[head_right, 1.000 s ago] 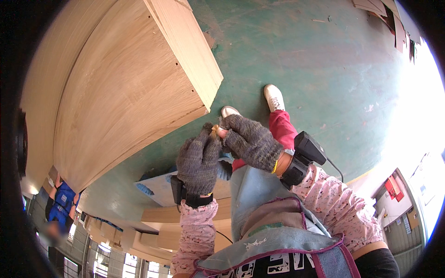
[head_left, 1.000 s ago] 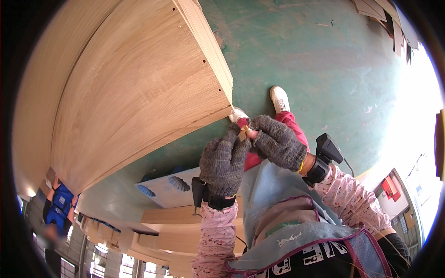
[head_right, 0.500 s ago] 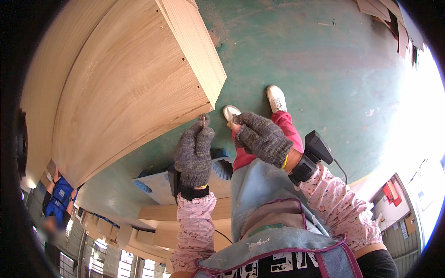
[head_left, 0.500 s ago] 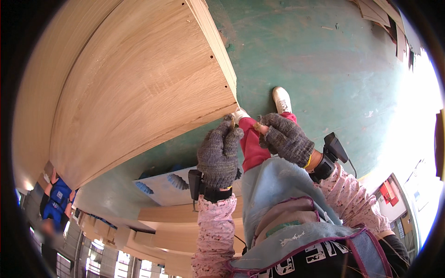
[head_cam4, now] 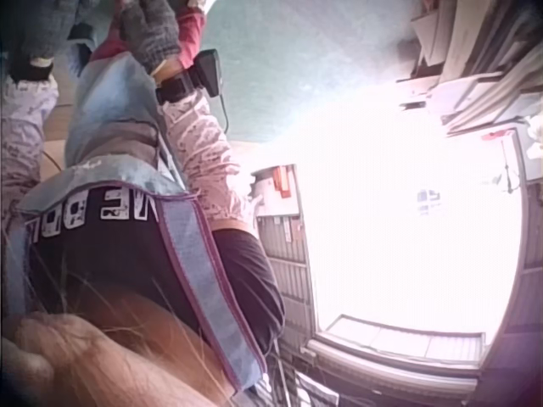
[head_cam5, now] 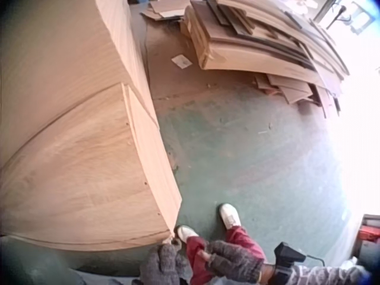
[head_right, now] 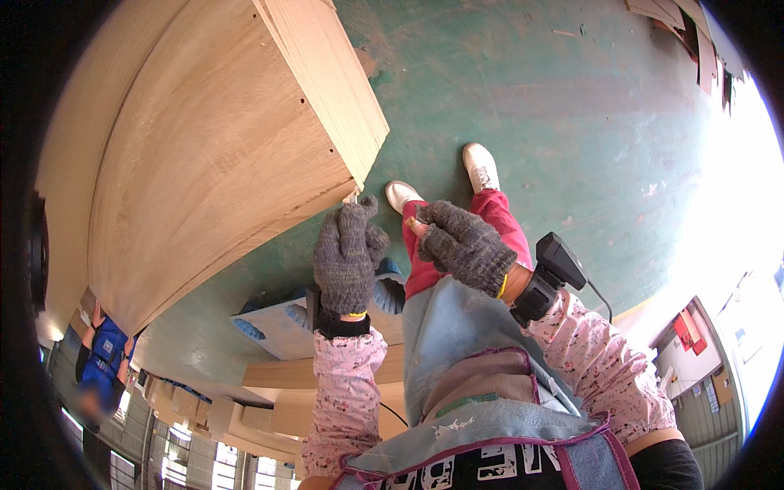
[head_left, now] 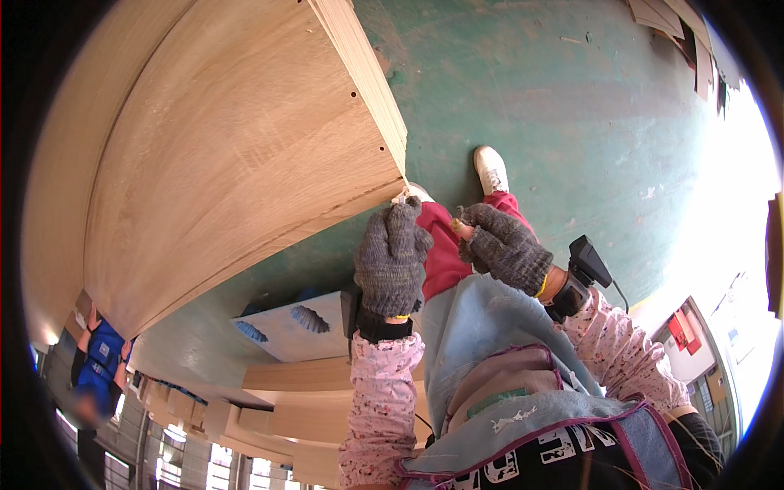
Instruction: The person lifts a wooden panel from a stack, places it onto a work surface, and applies a white substance into pre-drilled holes using a small tube. They then move the panel to a separate stack and repeat the process with another board.
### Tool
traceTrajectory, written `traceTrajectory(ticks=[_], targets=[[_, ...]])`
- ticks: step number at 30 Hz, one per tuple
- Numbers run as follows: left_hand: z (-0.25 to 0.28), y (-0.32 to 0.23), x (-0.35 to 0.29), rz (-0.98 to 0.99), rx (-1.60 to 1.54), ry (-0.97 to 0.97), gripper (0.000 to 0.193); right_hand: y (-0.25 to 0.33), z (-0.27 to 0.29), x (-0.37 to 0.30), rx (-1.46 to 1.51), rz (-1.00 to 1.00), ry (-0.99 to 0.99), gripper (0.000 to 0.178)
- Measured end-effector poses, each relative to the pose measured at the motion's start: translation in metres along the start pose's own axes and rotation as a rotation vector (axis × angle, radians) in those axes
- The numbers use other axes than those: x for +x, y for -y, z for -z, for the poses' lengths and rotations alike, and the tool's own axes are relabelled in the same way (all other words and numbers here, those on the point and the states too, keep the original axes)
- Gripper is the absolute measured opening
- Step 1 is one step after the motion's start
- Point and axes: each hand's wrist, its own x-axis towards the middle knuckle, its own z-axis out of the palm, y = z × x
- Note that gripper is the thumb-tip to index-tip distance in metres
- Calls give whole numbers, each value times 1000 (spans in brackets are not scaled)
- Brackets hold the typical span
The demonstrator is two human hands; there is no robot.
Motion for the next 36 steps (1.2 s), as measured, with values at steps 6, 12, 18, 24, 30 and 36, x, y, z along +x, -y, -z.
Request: traceTrajectory(ticks=[6, 12, 18, 24, 30, 36], targets=[[1, 6, 9, -103, 57, -44, 30, -3, -3, 2, 2, -24, -5, 32], [9, 7, 12, -121, 303, -119, 33, -5, -4, 2, 0, 1, -1, 27], [22, 10, 5, -160, 343, -214, 34, -7, 2, 0, -75, 112, -18, 29], [26, 19, -12, -301, 248, -155, 32, -12, 2, -2, -54, -33, -17, 30], [25, 17, -11, -220, 193, -139, 32, -16, 1, 0, -73, -15, 10, 30], [21, 13, -6, -223, 281, -214, 32, -15, 2, -1, -90, 7, -2, 29]])
